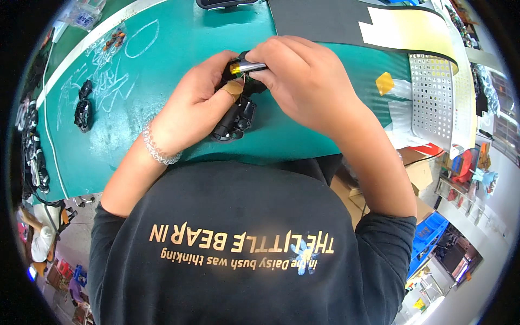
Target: The person repairs a small black electronic device on a green workbench. They manipulate internal wires, connect a small circuit board, and apply black tape to secure the components.
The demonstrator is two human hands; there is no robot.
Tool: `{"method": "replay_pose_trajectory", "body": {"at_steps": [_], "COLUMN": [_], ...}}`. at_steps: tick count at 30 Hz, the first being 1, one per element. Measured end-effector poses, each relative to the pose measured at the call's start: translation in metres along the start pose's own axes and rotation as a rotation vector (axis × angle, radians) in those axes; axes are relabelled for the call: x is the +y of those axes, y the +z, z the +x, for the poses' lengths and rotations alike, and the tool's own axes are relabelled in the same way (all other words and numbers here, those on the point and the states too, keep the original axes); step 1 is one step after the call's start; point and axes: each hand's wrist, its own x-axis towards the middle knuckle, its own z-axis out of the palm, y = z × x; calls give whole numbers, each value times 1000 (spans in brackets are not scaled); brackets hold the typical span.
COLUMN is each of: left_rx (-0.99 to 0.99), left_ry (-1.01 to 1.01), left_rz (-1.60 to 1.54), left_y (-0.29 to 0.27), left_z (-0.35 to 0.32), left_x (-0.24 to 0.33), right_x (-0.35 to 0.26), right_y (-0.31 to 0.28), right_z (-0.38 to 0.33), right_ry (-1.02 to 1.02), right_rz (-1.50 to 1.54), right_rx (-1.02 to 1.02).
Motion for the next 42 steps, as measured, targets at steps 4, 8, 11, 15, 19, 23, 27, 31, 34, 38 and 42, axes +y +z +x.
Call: {"method": "replay_pose_trajectory", "body": {"at_steps": [4, 8, 11, 15, 19, 23, 27, 31, 34, 38, 42], "left_rx": [-16, -56, -66, -79, -78, -74, -79, -98, -65, -83, -129], "left_ry": [-43, -69, -65, -70, -79, -83, -46, -34, -23, -35, -20], "left_rz": [82, -5, -18, 1, -16, 16, 21, 73, 64, 82, 124], "left_y": [-3, -4, -6, -8, -8, -9, -8, -9, -6, -6, -11], "left_z": [0, 0, 2, 2, 2, 2, 2, 3, 1, 0, 1], "left_x": [4, 3, 2, 2, 3, 5, 3, 4, 2, 3, 1], "right_x": [2, 5, 3, -2, -5, -6, -9, -10, -8, -4, 2], "right_y": [6, 2, -2, -1, -3, -4, -5, -10, -13, -11, -8], "right_z": [-3, -3, 1, 4, 5, 7, 9, 10, 11, 9, 7], "right_ry": [39, -20, -57, -47, -27, -54, -96, -119, -123, -77, -44], "right_rz": [55, -11, -60, -85, -119, -143, -173, -182, -165, -86, 50], "right_rx": [73, 8, -34, -26, -55, -72, -87, -150, -194, -193, -179]}}
